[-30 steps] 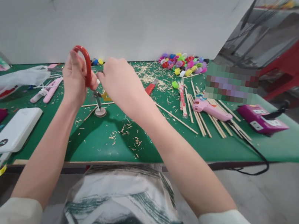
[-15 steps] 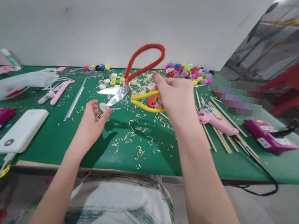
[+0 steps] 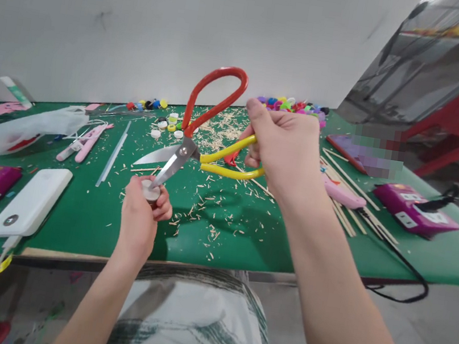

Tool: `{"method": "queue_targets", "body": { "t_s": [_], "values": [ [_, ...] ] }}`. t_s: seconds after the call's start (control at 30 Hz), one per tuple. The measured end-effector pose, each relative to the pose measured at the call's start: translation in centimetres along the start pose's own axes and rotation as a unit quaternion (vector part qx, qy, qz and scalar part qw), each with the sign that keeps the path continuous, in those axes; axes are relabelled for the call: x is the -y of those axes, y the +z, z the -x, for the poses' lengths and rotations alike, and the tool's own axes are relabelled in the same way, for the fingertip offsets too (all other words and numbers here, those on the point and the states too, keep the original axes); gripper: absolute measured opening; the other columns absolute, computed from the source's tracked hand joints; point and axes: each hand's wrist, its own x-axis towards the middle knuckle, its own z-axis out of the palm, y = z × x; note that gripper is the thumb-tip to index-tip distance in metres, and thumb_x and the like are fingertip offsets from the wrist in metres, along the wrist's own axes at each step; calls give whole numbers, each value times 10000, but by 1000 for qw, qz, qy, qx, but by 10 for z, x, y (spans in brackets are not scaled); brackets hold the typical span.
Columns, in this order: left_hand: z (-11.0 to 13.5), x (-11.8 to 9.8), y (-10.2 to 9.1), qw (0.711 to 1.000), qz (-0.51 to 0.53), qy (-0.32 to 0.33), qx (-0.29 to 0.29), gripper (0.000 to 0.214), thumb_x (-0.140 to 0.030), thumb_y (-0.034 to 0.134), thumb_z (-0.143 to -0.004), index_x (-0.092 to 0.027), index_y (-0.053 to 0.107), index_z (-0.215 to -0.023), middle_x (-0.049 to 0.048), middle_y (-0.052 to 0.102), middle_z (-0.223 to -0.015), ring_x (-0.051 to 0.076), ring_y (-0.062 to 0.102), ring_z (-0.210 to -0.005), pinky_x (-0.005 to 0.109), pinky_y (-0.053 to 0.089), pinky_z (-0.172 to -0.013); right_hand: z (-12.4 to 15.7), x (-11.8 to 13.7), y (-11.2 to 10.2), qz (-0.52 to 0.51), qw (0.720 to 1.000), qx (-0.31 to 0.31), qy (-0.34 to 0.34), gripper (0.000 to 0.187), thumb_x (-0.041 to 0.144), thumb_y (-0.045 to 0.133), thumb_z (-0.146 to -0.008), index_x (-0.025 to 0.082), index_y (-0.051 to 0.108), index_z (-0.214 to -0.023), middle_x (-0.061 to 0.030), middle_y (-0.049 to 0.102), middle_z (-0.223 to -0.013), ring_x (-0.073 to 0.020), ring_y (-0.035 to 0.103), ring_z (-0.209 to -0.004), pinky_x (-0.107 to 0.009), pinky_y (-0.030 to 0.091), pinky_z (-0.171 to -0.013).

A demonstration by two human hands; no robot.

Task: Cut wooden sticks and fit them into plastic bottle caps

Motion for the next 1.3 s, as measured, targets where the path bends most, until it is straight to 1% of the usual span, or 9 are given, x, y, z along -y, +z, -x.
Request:
{"method": "queue_targets", "body": {
  "t_s": [0.3,0.37,0.43,0.53,0.6,0.73,0.9,1.1,1.3],
  "values": [
    [-1,-8,5,997,32,-74,-18,175,-284,308,-862,-218,381,-718,-67,306,-454,76,188,-369,201,148,-372,-1,6,0,35,994,-2,-107,359,284,618,-828,179,582,-487,38,361,-336,-64,343,-296,-278,292,-366],
    [-1,-2,5,998,15,-46,-35,181,-288,302,-879,-219,382,-732,-64,321,-463,84,226,-377,207,175,-380,-2,6,3,45,990,1,-134,342,322,627,-816,174,588,-510,39,383,-356,-59,359,-305,-263,299,-365],
    [2,6,4,996,-34,33,-72,219,-328,290,-915,-218,399,-760,-51,370,-502,94,311,-416,214,254,-413,-5,7,6,36,989,-6,-147,365,346,618,-822,171,571,-505,54,363,-352,-48,343,-301,-240,282,-354],
    [8,16,2,970,-133,159,-129,279,-406,298,-948,-207,442,-814,-18,466,-622,101,428,-536,227,365,-530,-15,8,14,2,993,-20,-115,416,314,588,-851,171,520,-467,83,288,-312,-35,293,-280,-214,259,-337],
    [11,20,1,959,-167,184,-139,295,-443,327,-946,-204,460,-834,-6,493,-679,103,458,-592,233,385,-584,-25,6,18,-15,996,-23,-79,429,271,570,-868,173,495,-457,93,265,-295,-34,282,-270,-208,269,-335],
    [8,21,-3,981,-90,137,-102,340,-525,355,-921,-209,457,-851,-11,463,-707,99,436,-600,236,389,-605,-36,-12,26,-35,999,-24,-32,433,249,531,-894,181,476,-471,87,300,-296,-45,303,-270,-213,293,-334],
    [-7,18,-8,995,12,67,-74,338,-538,414,-892,-206,453,-848,-38,382,-652,91,366,-554,221,359,-549,-27,-49,25,-34,998,-32,29,399,325,506,-899,207,462,-520,80,330,-356,-60,321,-311,-229,336,-368],
    [-28,5,-18,992,-35,37,-115,354,-504,470,-883,-191,406,-731,-59,347,-583,66,306,-491,193,297,-469,-10,-81,18,97,989,77,85,301,337,481,-873,210,497,-601,61,388,-448,-90,409,-410,-265,419,-498],
    [-46,-18,-37,984,-140,4,-106,337,-443,445,-909,-194,371,-695,-87,285,-532,50,257,-429,177,261,-419,10,-85,21,352,909,224,15,201,362,471,-870,203,541,-771,-15,611,-695,-133,518,-564,-261,363,-522]
  ]
}}
